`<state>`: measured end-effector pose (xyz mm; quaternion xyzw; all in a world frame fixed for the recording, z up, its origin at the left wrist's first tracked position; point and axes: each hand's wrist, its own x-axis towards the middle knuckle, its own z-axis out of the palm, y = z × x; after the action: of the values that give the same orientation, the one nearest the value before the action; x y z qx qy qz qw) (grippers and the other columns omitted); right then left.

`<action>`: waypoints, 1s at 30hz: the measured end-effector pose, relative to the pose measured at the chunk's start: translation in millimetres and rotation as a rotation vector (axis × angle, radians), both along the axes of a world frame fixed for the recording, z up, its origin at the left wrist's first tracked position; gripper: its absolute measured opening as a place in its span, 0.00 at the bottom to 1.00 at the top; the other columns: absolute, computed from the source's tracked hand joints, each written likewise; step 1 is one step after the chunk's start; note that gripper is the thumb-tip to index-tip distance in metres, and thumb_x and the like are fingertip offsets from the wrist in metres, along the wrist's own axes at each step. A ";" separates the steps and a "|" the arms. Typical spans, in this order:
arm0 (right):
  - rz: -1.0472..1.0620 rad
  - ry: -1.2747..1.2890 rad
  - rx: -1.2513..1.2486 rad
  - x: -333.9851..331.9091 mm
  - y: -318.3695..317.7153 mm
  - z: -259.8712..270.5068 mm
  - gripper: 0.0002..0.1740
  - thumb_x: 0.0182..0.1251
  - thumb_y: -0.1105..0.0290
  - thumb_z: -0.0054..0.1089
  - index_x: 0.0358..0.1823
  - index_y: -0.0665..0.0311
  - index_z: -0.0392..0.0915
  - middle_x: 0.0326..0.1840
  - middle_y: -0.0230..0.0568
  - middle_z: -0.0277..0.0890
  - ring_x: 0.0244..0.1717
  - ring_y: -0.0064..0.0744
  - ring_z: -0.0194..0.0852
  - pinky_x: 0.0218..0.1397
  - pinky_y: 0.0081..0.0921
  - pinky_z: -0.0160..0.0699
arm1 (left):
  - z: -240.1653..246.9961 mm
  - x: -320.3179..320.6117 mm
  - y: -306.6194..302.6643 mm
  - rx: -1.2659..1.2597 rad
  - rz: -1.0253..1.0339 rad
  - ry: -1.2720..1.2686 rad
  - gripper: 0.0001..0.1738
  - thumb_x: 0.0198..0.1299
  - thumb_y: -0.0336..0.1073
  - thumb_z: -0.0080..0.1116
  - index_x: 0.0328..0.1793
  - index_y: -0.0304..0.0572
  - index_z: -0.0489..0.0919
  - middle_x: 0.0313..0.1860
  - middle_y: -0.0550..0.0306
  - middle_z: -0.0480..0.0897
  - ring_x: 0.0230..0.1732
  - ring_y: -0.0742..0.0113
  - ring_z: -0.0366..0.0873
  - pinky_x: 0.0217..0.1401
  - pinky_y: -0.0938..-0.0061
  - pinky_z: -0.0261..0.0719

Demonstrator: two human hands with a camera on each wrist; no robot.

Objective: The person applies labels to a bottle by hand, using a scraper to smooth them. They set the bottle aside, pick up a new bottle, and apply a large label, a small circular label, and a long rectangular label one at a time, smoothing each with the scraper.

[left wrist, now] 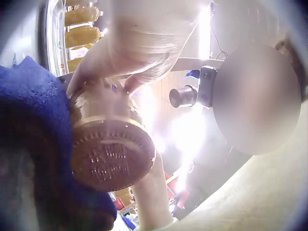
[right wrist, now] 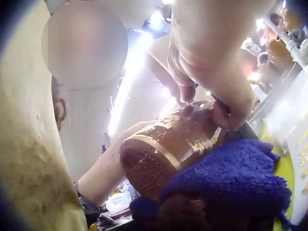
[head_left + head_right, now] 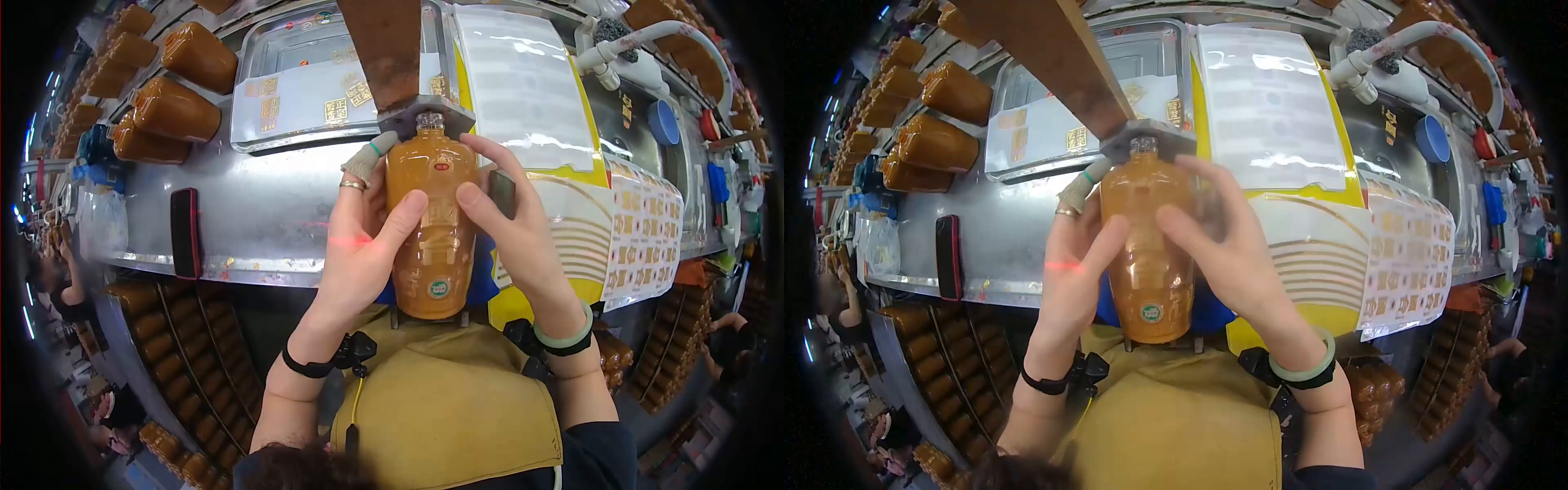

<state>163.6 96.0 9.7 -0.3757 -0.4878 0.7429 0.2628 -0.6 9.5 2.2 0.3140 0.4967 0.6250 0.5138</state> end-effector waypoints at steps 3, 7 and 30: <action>-0.019 0.032 0.041 -2.9 -5.1 -0.3 0.34 0.74 0.74 0.66 0.76 0.68 0.61 0.54 0.40 0.80 0.51 0.22 0.78 0.54 0.22 0.78 | -0.9 -1.4 1.0 -0.020 0.018 -0.072 0.37 0.74 0.30 0.61 0.83 0.31 0.56 0.76 0.41 0.69 0.76 0.59 0.70 0.78 0.64 0.69; -0.029 0.035 0.040 -3.4 -4.5 -2.7 0.34 0.74 0.74 0.66 0.76 0.67 0.61 0.55 0.41 0.79 0.54 0.24 0.77 0.58 0.24 0.77 | -6.2 -3.9 1.5 0.008 -0.024 0.009 0.38 0.74 0.31 0.61 0.83 0.30 0.55 0.76 0.40 0.69 0.75 0.59 0.70 0.77 0.64 0.69; -0.004 0.136 0.005 12.7 -22.9 -11.5 0.59 0.59 0.72 0.80 0.87 0.59 0.50 0.46 0.24 0.62 0.44 0.17 0.58 0.49 0.15 0.60 | 2.4 -4.2 -15.9 -0.045 -0.135 -0.027 0.56 0.61 0.26 0.73 0.87 0.40 0.45 0.82 0.39 0.61 0.80 0.54 0.64 0.80 0.57 0.68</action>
<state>176.3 73.1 -1.8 -0.3246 -0.4698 0.7650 0.2978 -4.8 -6.4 4.7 0.3267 0.4813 0.5817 0.5685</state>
